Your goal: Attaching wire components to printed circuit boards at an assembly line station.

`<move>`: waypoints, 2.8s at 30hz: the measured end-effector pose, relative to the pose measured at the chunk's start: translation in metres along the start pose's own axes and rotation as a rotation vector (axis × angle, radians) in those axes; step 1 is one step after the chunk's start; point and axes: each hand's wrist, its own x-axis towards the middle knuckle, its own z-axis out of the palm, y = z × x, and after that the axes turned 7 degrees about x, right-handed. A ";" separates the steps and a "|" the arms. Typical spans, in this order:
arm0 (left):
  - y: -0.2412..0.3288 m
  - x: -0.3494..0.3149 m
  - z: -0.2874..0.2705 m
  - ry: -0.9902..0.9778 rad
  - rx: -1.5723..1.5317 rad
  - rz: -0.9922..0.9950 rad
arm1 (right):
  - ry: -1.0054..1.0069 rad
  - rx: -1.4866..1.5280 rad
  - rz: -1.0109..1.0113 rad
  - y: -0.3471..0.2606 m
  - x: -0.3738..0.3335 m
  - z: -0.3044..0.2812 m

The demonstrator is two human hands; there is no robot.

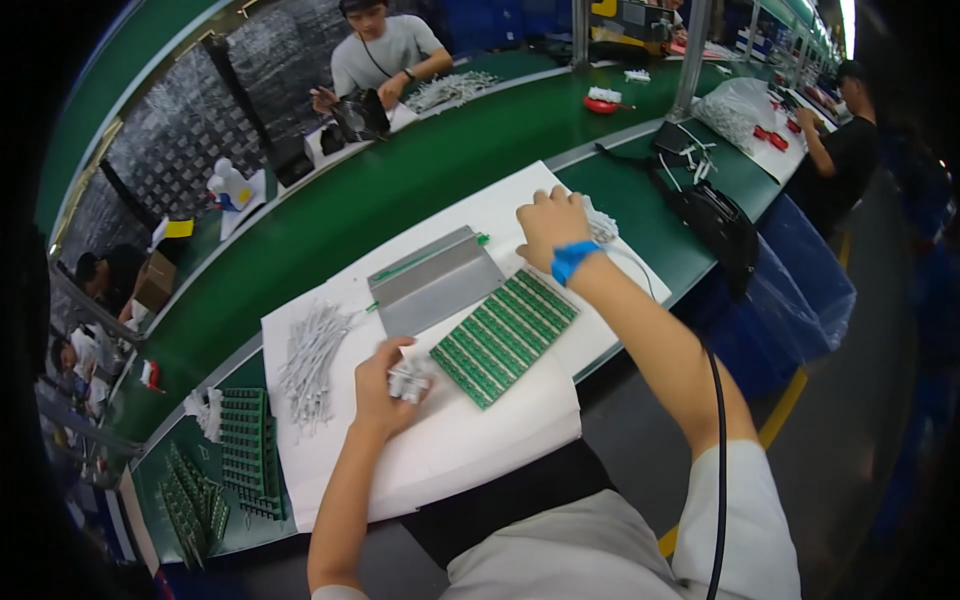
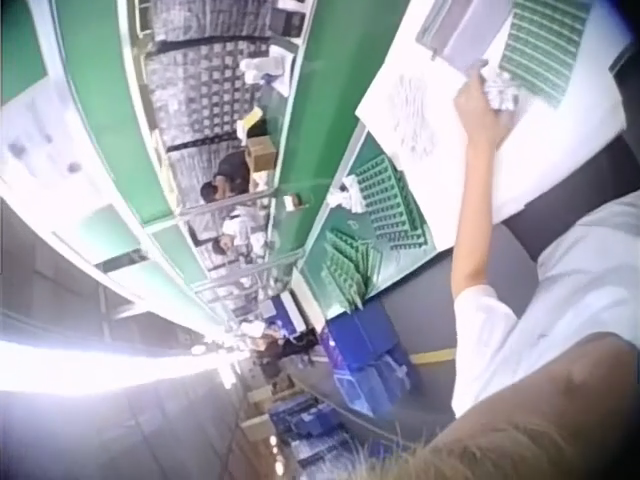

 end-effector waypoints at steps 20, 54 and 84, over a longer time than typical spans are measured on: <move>0.039 0.067 0.040 -0.293 -1.116 -0.639 | 0.295 1.521 0.460 -0.109 -0.082 0.018; -0.022 0.013 0.014 -0.304 0.026 0.527 | -0.543 0.260 0.032 0.009 0.008 -0.002; -0.016 0.016 0.013 -0.322 0.070 0.501 | -0.632 0.519 0.071 0.031 0.016 0.014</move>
